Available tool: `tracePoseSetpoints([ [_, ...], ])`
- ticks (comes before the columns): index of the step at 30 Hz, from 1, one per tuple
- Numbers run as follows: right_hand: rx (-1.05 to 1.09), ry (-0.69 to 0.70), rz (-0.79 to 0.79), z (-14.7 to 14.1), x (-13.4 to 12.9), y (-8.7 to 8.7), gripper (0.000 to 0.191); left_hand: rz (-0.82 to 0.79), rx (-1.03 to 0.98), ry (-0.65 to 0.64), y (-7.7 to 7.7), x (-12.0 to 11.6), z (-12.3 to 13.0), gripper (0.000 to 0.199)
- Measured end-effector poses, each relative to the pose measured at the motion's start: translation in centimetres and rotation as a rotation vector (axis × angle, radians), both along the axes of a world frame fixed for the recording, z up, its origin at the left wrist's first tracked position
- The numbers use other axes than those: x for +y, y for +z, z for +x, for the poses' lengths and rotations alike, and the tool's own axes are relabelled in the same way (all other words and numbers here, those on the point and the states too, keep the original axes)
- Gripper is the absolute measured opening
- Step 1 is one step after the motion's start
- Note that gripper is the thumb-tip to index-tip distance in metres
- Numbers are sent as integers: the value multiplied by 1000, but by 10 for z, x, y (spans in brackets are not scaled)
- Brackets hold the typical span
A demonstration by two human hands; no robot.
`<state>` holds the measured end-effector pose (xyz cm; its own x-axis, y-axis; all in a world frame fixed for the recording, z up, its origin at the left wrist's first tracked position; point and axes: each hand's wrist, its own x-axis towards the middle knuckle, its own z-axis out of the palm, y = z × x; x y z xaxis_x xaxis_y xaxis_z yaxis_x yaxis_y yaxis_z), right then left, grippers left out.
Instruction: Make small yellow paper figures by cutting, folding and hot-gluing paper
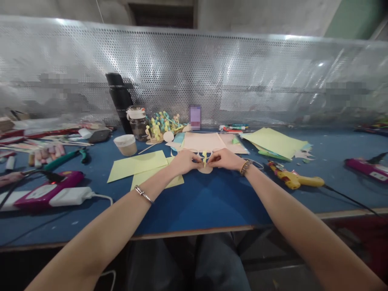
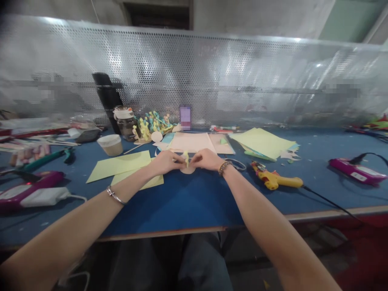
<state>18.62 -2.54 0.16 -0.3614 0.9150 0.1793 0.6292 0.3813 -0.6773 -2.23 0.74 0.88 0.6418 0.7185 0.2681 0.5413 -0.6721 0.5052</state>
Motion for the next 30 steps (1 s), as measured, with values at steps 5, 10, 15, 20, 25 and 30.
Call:
tracePoseSetpoints([
  [5,166,-148,106,2,-3,7,17,98,-92,280,31,13,-34,25],
  [10,219,-443,266,18,-1,18,30,178,-188,490,39,34,-71,35],
  [15,493,-670,366,48,9,18,25,128,-91,457,21,45,-75,28],
  [20,641,-821,346,63,13,18,17,166,-46,378,16,41,-63,28],
  [25,825,-881,423,70,7,28,18,211,14,343,23,28,-48,33],
  [30,906,-932,581,83,5,33,21,224,133,324,13,26,-39,39],
])
